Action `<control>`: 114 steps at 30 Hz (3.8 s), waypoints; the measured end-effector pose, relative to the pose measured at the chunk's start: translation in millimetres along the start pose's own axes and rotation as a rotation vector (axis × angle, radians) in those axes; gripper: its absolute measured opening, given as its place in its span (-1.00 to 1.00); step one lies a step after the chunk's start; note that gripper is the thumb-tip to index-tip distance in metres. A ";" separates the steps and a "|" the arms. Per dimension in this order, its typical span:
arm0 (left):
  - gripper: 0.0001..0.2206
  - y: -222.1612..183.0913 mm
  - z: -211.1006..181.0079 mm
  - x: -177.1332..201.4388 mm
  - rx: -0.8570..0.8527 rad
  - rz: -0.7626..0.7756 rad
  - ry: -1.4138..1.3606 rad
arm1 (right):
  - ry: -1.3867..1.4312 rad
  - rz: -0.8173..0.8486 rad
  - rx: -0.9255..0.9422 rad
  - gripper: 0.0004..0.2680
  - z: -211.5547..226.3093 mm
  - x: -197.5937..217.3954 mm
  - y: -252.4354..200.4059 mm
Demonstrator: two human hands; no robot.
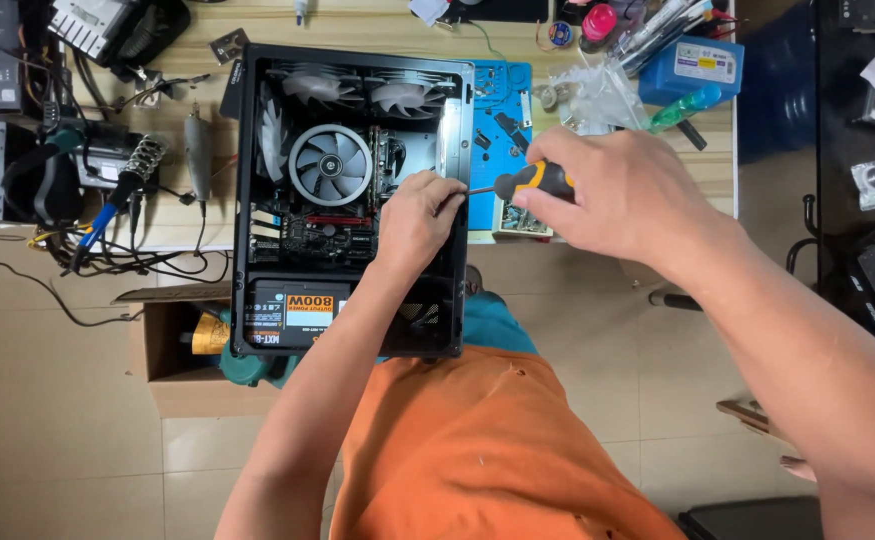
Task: Installing internal components into a desktop computer case and securing them with screws using a screwdriver.
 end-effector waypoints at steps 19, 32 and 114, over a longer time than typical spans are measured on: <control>-0.98 0.5 -20.2 -6.0 -0.190 -0.187 0.373 | -0.199 -0.068 0.504 -0.76 25.8 15.7 29.3; -0.87 8.0 -25.1 -7.4 0.009 -0.069 0.360 | -0.371 0.033 0.371 -0.73 32.8 17.6 49.1; -0.93 22.8 -3.4 13.2 0.784 0.297 -0.176 | 0.343 -0.239 -0.027 -0.76 -71.1 -16.4 -8.0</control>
Point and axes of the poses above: each hand's wrist, its own y-axis towards the middle knuckle, its own x-axis out of the back of the hand, z = x × y, the point moved 5 cm from there along y, towards the middle knuckle, and after that the axes turned 1 degree about -x, right-handed, at the moved point
